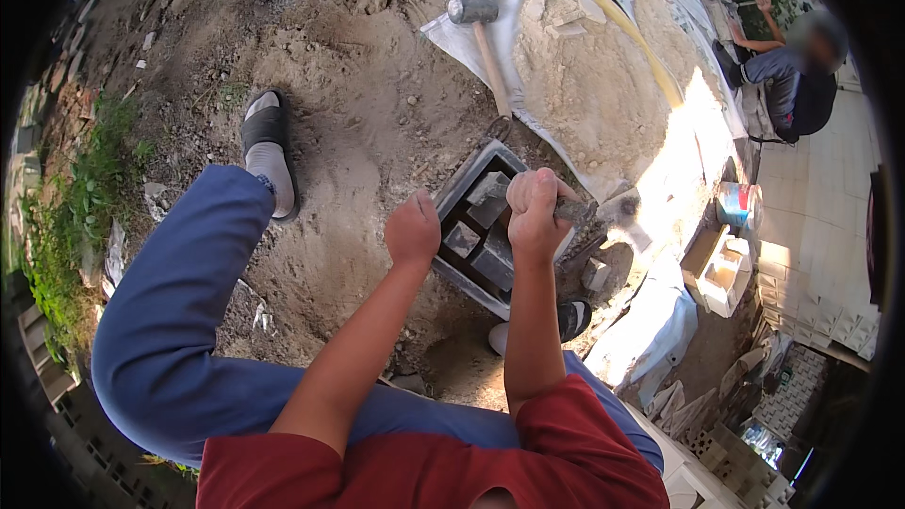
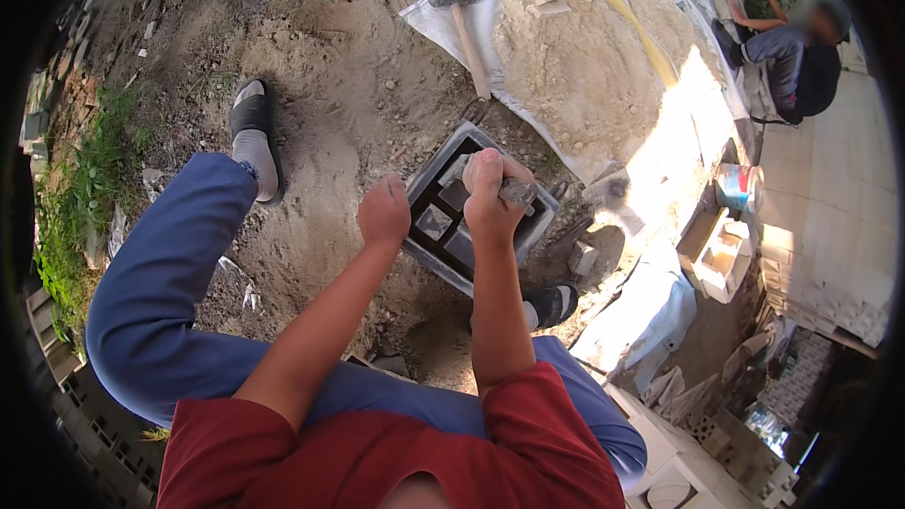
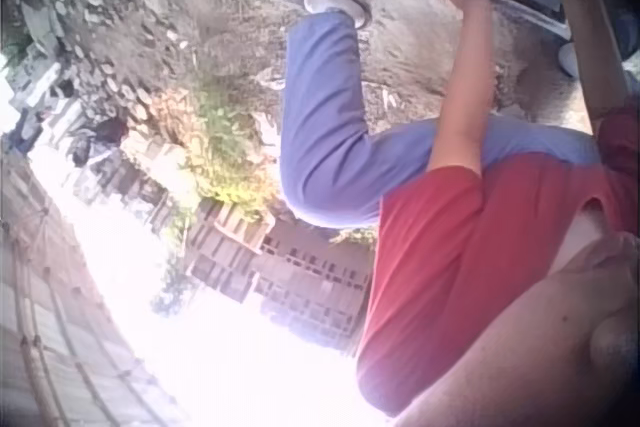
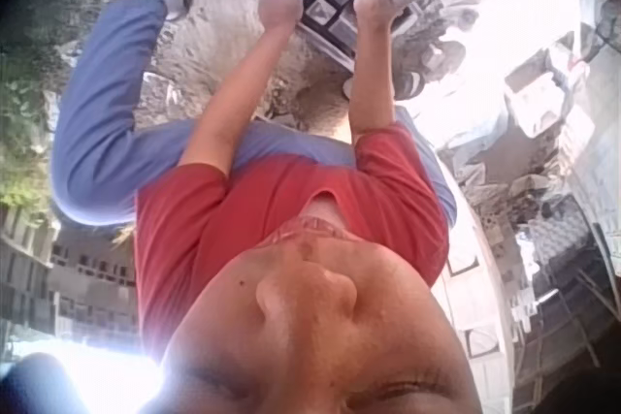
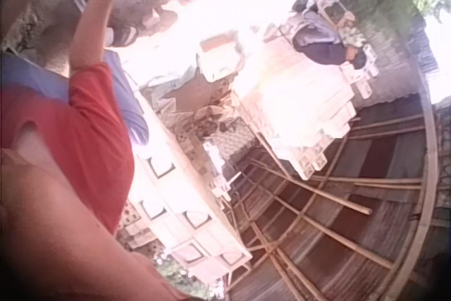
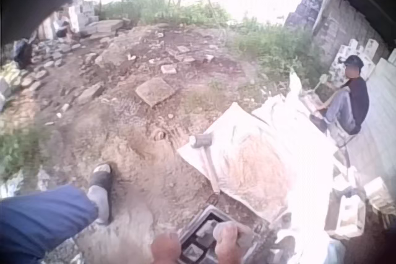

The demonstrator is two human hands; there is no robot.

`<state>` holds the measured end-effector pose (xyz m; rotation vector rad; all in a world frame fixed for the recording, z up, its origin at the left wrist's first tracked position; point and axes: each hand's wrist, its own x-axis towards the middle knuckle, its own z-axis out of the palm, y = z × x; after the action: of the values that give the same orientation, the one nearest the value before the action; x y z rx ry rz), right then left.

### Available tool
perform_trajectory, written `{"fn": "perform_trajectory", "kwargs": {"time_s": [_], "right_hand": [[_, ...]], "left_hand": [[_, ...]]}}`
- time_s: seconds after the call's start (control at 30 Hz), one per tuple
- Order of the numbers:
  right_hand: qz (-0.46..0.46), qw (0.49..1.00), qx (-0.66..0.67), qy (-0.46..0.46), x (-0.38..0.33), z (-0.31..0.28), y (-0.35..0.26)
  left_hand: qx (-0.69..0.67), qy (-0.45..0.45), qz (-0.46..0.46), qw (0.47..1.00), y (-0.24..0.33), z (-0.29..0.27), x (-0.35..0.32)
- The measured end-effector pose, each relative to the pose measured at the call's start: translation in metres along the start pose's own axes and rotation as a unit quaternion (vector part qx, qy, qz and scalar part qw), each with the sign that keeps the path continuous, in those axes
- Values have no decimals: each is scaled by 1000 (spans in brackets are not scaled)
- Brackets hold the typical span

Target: The person places stone blocks into a metal mold, uses a hand trowel to apply and smooth cement or mortar between the blocks, and finally lifts a larger stone piece to apply material to its side.

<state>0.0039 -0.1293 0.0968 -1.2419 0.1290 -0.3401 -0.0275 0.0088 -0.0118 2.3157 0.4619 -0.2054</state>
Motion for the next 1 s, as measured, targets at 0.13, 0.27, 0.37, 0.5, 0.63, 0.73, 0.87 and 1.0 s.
{"fn": "perform_trajectory", "kwargs": {"time_s": [0.13, 0.27, 0.37, 0.5, 0.63, 0.73, 0.87, 1.0], "right_hand": [[-12, 990, -137, -29, -1, -5, 12], [9, 996, -85, 5, -11, -1, -6], [-1, 986, -162, -37, -5, 12, 4], [-1, 994, -108, 11, -17, 18, -23], [-54, 967, -245, -31, -16, 30, -16], [-15, 988, -154, 3, -28, 23, -26], [21, 971, -234, -37, -32, 25, -4], [-11, 987, -159, -29, -39, 31, -13]], "left_hand": [[-18, -11, 5, 1000, -6, 5, -1], [-148, -15, -39, 988, -8, 3, -6], [-182, 11, -47, 982, -10, 6, 1], [-198, 24, -55, 978, -14, 7, -3], [-199, 11, -65, 978, -16, 10, -4], [-248, 13, -73, 966, -18, 13, -3], [-340, 9, -68, 938, -22, 17, -2], [-396, -1, -90, 914, -31, 17, -2]]}}
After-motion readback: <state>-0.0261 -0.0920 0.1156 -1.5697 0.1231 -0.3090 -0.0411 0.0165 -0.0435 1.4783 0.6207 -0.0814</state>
